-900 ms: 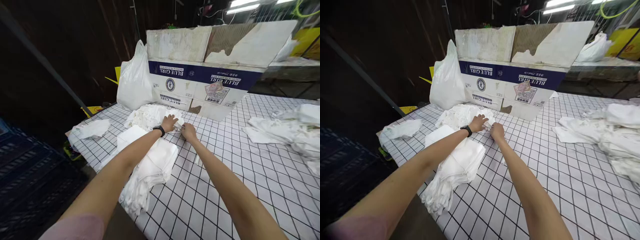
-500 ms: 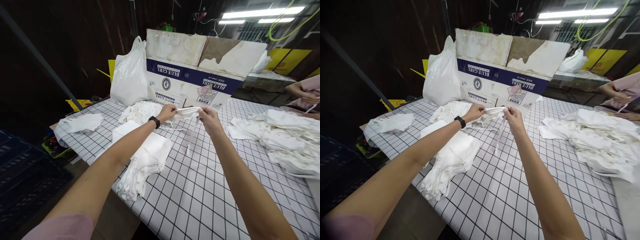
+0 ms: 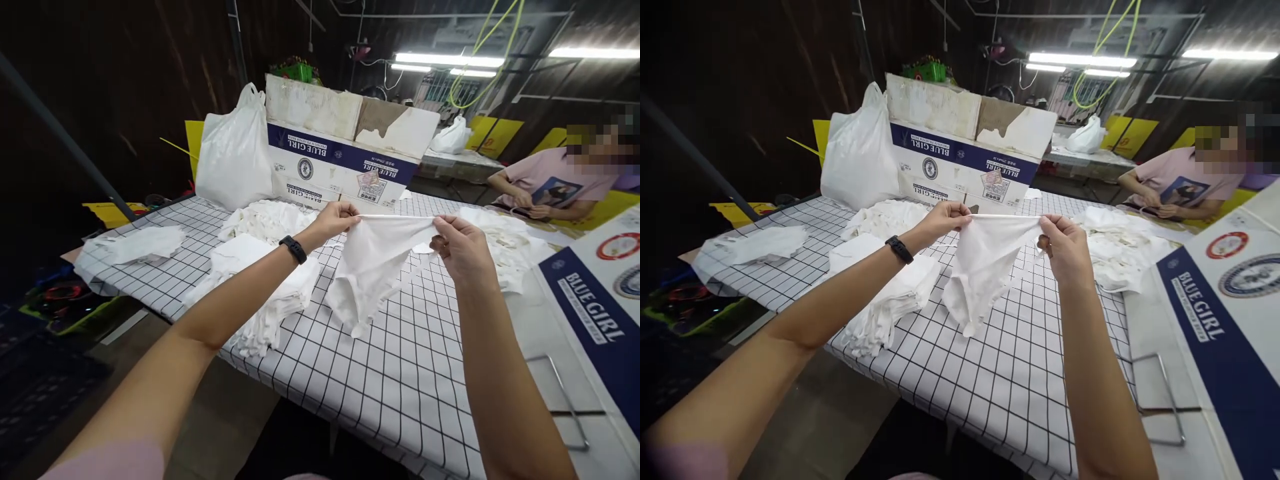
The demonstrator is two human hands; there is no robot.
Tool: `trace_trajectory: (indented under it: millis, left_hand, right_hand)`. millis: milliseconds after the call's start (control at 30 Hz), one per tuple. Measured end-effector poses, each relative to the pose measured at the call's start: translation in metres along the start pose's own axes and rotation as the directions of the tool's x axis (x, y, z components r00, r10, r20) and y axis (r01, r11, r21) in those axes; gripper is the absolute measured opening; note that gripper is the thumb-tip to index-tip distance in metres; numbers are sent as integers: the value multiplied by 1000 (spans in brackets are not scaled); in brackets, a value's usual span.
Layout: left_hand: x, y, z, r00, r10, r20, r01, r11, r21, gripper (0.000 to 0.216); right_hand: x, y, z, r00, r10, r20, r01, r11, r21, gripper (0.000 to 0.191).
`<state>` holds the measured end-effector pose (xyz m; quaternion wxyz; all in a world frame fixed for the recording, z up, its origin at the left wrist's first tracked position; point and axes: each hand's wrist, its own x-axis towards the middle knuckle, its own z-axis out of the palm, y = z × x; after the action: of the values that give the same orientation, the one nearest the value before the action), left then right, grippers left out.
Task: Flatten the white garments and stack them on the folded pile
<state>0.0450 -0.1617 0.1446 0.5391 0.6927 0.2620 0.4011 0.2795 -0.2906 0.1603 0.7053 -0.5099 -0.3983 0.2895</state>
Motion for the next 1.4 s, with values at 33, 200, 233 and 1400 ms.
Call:
trace_trajectory:
  millis: [33,200,233,1400]
  left_hand:
    - [-5,3,6,1000,-9,9,9,1000,-7,10]
    - [-45,17,36,994,57,96,-49,995,-87,9]
    - [-58,17,42,989,94,110,-84,992,-92,12]
    - [-245,-71,82,991,-124,56,112,977,184,16]
  right_hand:
    - [-8,-3,-8,1000,-5,-18,4,1000,-28,24]
    - [-68,-19,-43,981,-122,-149,72,951,-302,24]
    - [-84,-19,-51,973,-142,-182,66,927,-370,26]
    - [-164,101,-6,479,286,830,189,890,-415,35]
